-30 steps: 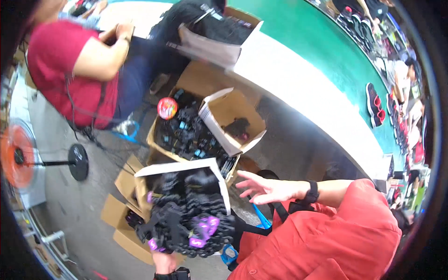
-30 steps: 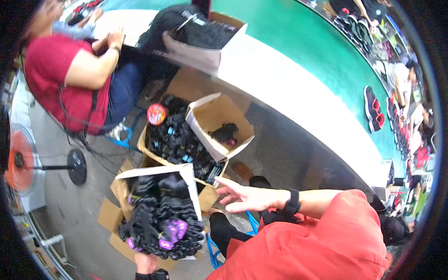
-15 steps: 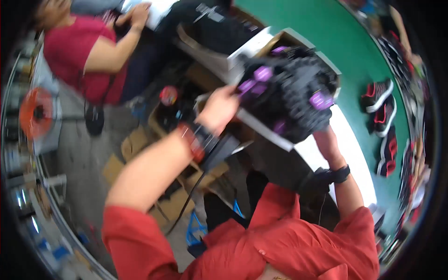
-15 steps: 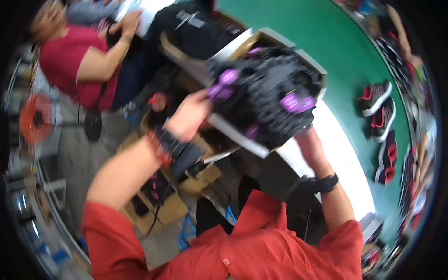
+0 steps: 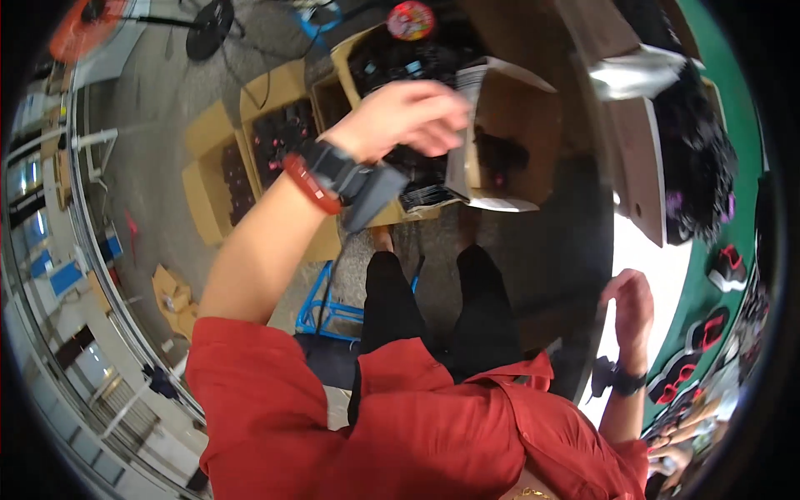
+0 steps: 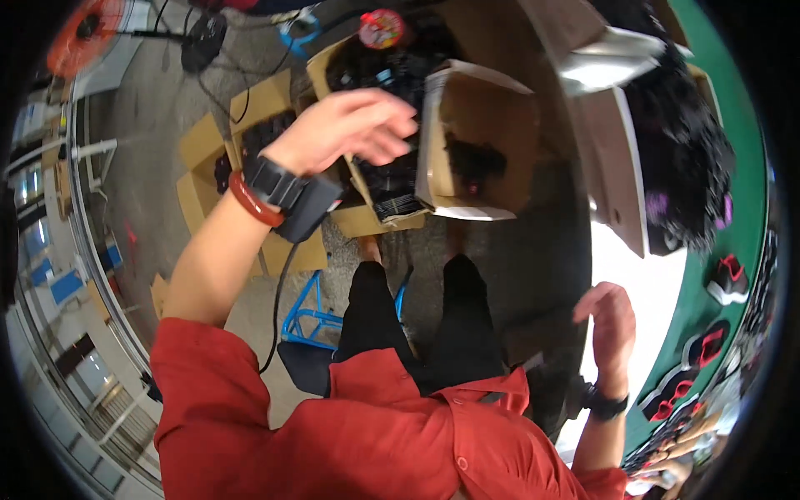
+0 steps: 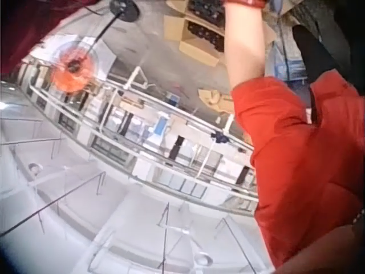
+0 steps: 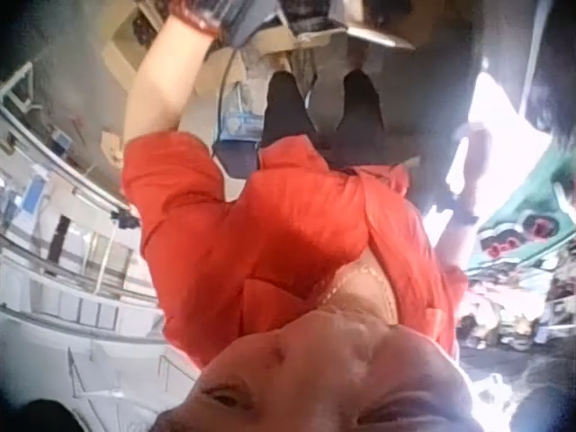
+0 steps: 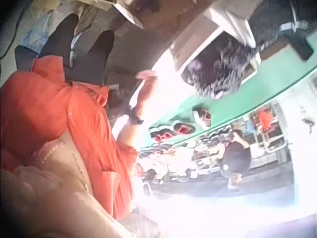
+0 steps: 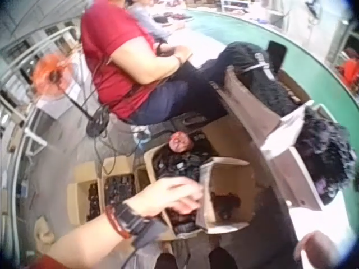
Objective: Assembling shoe components and packing them into boxes on a factory conveyor belt.
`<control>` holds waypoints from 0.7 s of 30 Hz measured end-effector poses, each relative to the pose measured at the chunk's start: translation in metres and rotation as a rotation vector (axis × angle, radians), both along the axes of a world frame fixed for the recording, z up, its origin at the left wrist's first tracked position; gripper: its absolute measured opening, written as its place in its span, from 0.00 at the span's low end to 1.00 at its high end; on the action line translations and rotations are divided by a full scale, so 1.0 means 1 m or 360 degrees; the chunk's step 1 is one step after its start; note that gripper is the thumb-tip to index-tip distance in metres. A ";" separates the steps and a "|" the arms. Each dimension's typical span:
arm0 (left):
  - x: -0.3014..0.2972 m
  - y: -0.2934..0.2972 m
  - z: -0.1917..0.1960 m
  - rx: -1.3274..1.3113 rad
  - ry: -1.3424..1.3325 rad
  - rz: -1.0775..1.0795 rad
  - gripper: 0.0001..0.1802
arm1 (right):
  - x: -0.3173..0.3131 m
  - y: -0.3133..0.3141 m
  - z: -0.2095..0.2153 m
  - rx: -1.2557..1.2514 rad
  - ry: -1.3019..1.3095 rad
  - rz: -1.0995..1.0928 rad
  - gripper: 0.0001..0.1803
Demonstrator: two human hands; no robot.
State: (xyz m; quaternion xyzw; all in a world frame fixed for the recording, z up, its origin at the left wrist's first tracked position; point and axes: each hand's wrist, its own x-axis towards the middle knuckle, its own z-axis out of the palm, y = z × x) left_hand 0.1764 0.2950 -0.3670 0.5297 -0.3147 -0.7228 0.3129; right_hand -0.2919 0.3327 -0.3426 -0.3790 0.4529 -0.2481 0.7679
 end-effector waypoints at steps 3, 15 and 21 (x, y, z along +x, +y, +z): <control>0.105 0.131 -0.116 0.0529 -0.0467 0.0649 0.10 | 0.102 0.048 0.019 0.0386 0.0330 0.0388 0.14; 0.097 0.234 -0.426 0.0302 -0.1543 0.0042 0.27 | 0.169 0.164 -0.153 -0.0349 0.1632 0.2019 0.41; 0.075 0.177 -0.487 0.0277 -0.1421 0.0558 0.35 | 0.165 0.185 -0.176 -0.0313 0.1838 0.1970 0.43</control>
